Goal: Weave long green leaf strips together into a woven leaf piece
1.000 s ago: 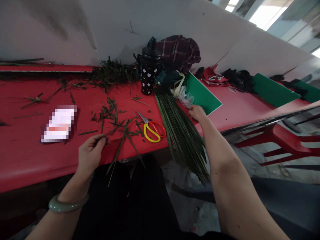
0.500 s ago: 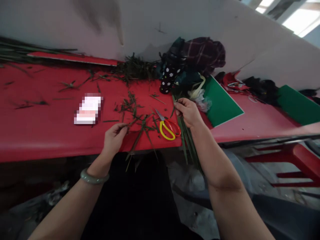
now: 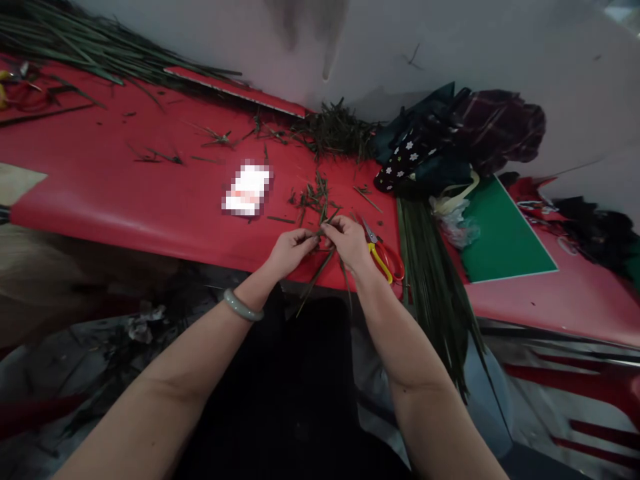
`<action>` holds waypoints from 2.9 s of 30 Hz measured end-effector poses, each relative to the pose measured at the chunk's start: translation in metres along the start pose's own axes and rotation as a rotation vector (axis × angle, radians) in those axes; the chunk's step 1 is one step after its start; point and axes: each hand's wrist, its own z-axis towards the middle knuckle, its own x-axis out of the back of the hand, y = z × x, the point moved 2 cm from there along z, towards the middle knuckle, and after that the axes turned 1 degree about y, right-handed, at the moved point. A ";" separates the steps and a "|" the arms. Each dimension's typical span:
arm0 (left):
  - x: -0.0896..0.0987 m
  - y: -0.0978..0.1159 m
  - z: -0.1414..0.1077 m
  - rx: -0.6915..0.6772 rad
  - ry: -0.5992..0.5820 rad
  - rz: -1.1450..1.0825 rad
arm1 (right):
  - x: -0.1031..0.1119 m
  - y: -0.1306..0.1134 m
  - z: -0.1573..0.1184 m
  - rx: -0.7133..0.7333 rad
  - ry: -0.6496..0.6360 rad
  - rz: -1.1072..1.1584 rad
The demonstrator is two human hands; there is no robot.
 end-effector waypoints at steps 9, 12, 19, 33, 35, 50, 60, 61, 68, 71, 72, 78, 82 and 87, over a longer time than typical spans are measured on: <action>0.000 0.005 0.001 0.076 -0.079 -0.124 | 0.000 0.016 0.006 -0.011 -0.175 0.086; 0.001 0.005 0.002 0.101 -0.098 -0.172 | 0.000 0.023 0.011 -0.023 -0.221 0.126; -0.004 0.012 0.008 0.226 -0.164 -0.254 | 0.005 0.036 0.017 -0.021 -0.189 0.231; -0.025 0.010 0.017 0.133 -0.116 -0.075 | 0.028 0.042 0.018 0.039 0.091 0.192; -0.025 0.009 0.017 0.141 -0.118 -0.082 | 0.029 0.041 0.017 0.038 0.096 0.184; -0.024 0.007 0.017 0.194 -0.099 -0.077 | 0.033 0.047 0.018 0.078 0.039 0.255; -0.024 0.003 0.017 0.163 -0.112 -0.056 | 0.032 0.046 0.018 0.081 0.010 0.270; -0.024 0.002 0.017 0.155 -0.115 -0.046 | 0.032 0.047 0.018 0.086 0.004 0.265; -0.025 0.002 0.017 0.134 -0.107 0.005 | 0.029 0.044 0.016 0.078 0.009 0.255; -0.025 0.004 0.018 0.123 -0.039 -0.010 | 0.029 0.043 0.015 0.067 0.025 0.231; -0.025 0.004 0.018 0.118 -0.018 -0.016 | 0.029 0.043 0.015 0.072 0.027 0.217; -0.022 0.001 0.019 0.048 0.083 0.005 | 0.022 0.043 0.015 0.218 -0.039 0.005; -0.019 -0.001 0.019 0.006 0.143 0.021 | 0.020 0.044 0.016 0.223 -0.058 -0.100; -0.020 0.001 0.019 0.035 0.107 0.002 | 0.023 0.046 0.017 0.262 -0.035 -0.149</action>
